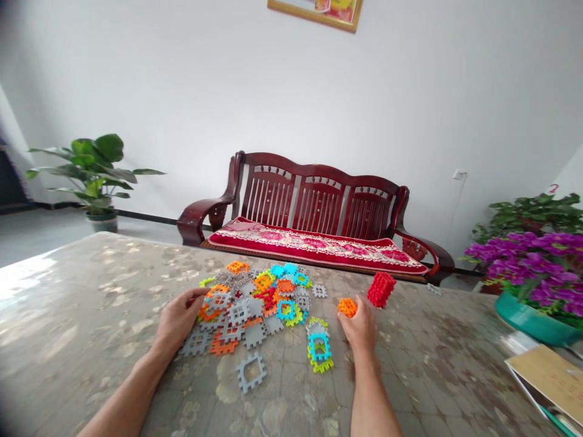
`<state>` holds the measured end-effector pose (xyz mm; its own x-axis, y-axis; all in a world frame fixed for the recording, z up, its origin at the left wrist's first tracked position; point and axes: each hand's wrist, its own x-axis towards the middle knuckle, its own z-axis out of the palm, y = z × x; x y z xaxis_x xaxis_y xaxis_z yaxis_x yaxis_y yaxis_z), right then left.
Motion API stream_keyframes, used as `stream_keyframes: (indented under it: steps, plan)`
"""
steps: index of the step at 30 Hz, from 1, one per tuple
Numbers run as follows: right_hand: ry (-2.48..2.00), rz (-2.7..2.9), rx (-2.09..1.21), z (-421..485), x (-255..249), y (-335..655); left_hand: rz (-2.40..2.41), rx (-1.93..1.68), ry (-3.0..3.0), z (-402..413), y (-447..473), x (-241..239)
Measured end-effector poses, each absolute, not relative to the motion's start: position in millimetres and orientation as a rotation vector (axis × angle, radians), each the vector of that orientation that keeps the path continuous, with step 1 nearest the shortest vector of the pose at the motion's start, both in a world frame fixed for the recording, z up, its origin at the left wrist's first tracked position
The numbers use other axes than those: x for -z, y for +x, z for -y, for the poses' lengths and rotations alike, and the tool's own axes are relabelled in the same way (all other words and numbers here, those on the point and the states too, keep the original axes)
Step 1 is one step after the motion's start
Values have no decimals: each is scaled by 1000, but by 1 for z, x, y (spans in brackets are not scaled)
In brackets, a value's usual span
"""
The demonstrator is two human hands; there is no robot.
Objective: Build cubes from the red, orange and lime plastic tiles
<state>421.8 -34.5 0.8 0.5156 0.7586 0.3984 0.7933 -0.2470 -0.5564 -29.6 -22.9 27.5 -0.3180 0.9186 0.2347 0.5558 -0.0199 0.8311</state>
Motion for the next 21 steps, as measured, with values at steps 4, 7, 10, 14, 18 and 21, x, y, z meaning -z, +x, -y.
stream_keyframes:
  steps: [4,7,10,14,18,21]
  plan:
    - [-2056,1250,0,33,3,426,-1875,-1251,1531,22,-30,-27]
    - [-1960,1197,-55,31,10,430,-1878,-1230,1517,21,-30,-27]
    - [-1680,1047,-146,28,17,435,-1899,-1210,1506,21,-29,-29]
    - [-1462,676,-191,28,21,445,-1910,-1186,1513,23,-28,-32]
    - [-1471,633,-244,35,21,453,-1915,-1177,1515,22,-29,-30]
    - [-1502,787,-303,47,21,456,-1918,-1173,1527,21,-30,-29]
